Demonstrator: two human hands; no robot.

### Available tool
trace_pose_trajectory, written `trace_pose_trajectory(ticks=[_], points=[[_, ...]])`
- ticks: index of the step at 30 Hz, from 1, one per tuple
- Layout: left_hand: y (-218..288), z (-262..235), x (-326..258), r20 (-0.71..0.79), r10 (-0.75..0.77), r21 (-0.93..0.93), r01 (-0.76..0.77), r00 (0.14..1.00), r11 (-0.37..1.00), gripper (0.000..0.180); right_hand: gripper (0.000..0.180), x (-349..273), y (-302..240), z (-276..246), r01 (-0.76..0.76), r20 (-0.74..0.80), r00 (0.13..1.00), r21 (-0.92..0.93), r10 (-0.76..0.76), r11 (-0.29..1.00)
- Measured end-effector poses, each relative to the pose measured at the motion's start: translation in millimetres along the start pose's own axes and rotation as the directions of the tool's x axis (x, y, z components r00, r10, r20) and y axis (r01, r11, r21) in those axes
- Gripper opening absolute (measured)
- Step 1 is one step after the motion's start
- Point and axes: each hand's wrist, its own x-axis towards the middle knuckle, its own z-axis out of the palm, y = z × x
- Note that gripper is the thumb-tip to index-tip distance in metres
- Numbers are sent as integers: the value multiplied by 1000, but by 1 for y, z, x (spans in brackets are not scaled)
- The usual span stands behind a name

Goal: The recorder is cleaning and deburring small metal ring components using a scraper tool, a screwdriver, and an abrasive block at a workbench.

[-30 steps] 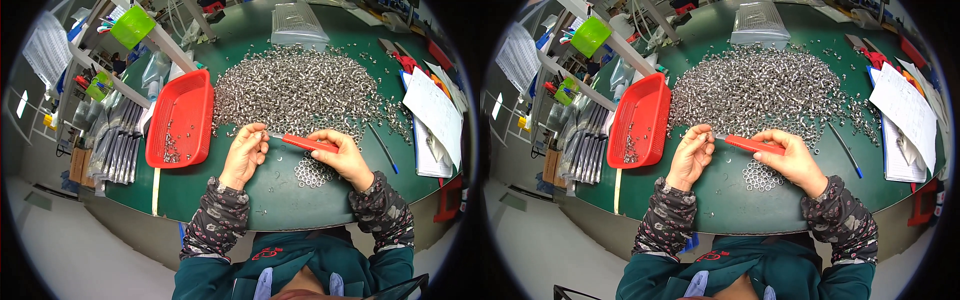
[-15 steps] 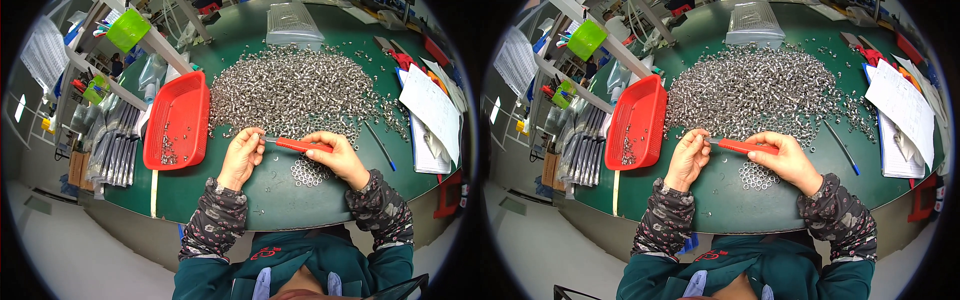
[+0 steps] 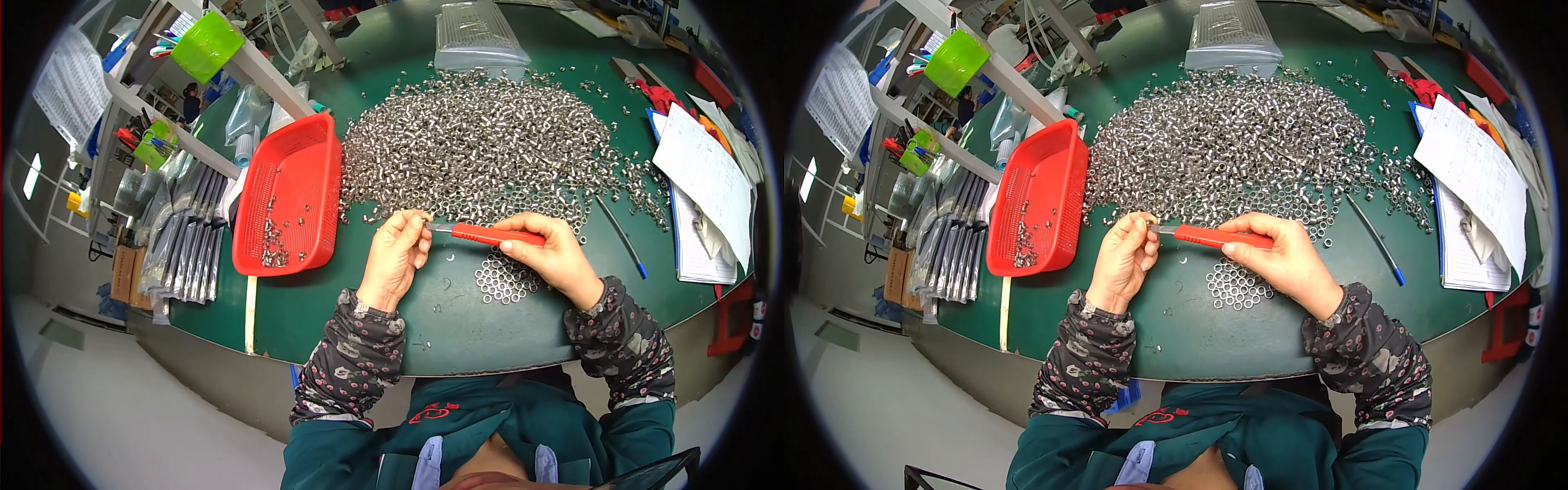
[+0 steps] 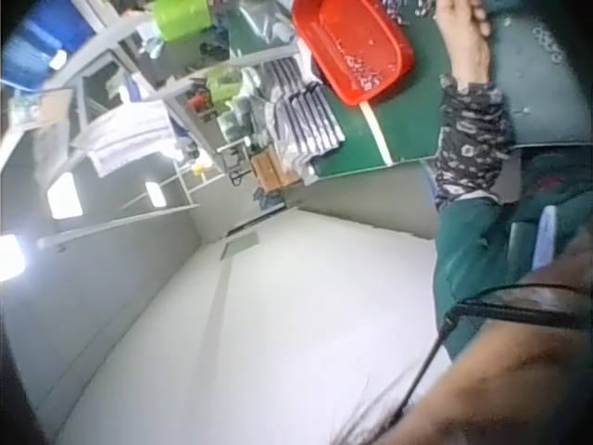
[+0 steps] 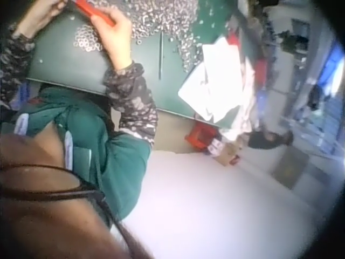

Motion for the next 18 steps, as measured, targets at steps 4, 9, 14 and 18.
trace_pose_trajectory(ticks=[4, 9, 14, 18], points=[[0, 1, 0, -21, 10, 25, -10, 1000, 1000, 14, 22, 0, 1, 0, 19, -14, 1000, -37, -20, 999], [-2, 1, 0, -39, 13, 25, -12, 999, 1000, 14, 22, 0, 2, 1, 55, -29, 998, -70, -57, 996], [-3, 1, 0, -45, 12, 23, -11, 999, 1000, 13, 23, -1, 1, 2, 99, -56, 993, -129, -107, 987], [-2, 0, 0, -50, 14, 29, -12, 999, 1000, 14, 22, 0, -2, 3, 165, -51, 983, -197, -178, 966]])
